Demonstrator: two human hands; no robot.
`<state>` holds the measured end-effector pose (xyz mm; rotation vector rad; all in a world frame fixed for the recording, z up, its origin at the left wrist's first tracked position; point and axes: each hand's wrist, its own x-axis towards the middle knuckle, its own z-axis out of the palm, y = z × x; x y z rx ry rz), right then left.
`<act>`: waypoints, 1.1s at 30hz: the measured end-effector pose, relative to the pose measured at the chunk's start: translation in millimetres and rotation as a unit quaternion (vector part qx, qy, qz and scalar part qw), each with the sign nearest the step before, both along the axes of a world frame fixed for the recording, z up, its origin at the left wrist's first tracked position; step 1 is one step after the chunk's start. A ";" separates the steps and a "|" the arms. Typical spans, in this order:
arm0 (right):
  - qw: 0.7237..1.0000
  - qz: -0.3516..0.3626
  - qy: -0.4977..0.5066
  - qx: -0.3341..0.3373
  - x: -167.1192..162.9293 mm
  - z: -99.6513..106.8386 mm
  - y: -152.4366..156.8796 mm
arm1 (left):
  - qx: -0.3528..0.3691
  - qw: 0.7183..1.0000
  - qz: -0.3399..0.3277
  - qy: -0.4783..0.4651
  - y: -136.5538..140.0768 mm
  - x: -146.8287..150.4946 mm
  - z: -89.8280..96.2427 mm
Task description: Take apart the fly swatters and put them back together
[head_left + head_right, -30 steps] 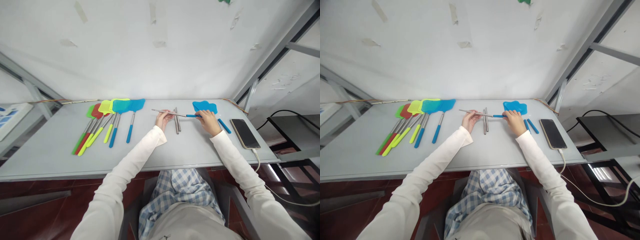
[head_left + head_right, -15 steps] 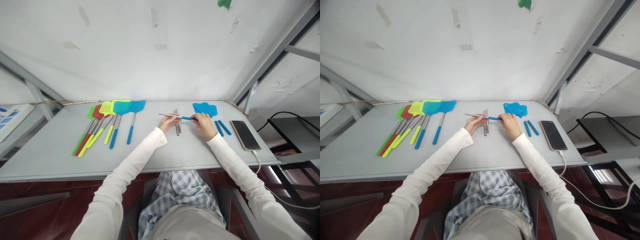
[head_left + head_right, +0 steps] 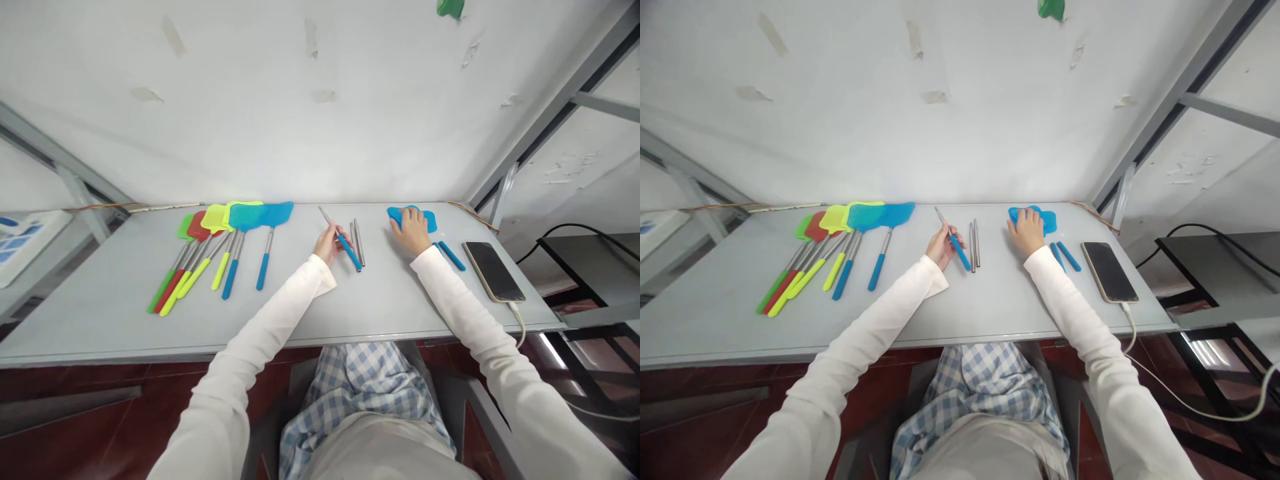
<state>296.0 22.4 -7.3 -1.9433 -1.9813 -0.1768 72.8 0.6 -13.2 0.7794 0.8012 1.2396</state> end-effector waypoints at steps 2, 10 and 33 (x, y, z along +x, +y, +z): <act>0.995 -0.088 -0.034 -0.027 4.0 -10.7 6.7 | -0.014 1.000 0.002 -0.020 -0.1 -0.6 2.0; 0.989 -0.123 -0.060 -0.055 11.8 -14.6 3.8 | -0.080 0.984 -0.031 -0.155 1.9 -7.5 12.4; 0.567 0.024 0.820 -0.069 -13.2 -6.5 5.3 | 0.377 0.520 -0.012 0.767 4.1 -26.2 -5.6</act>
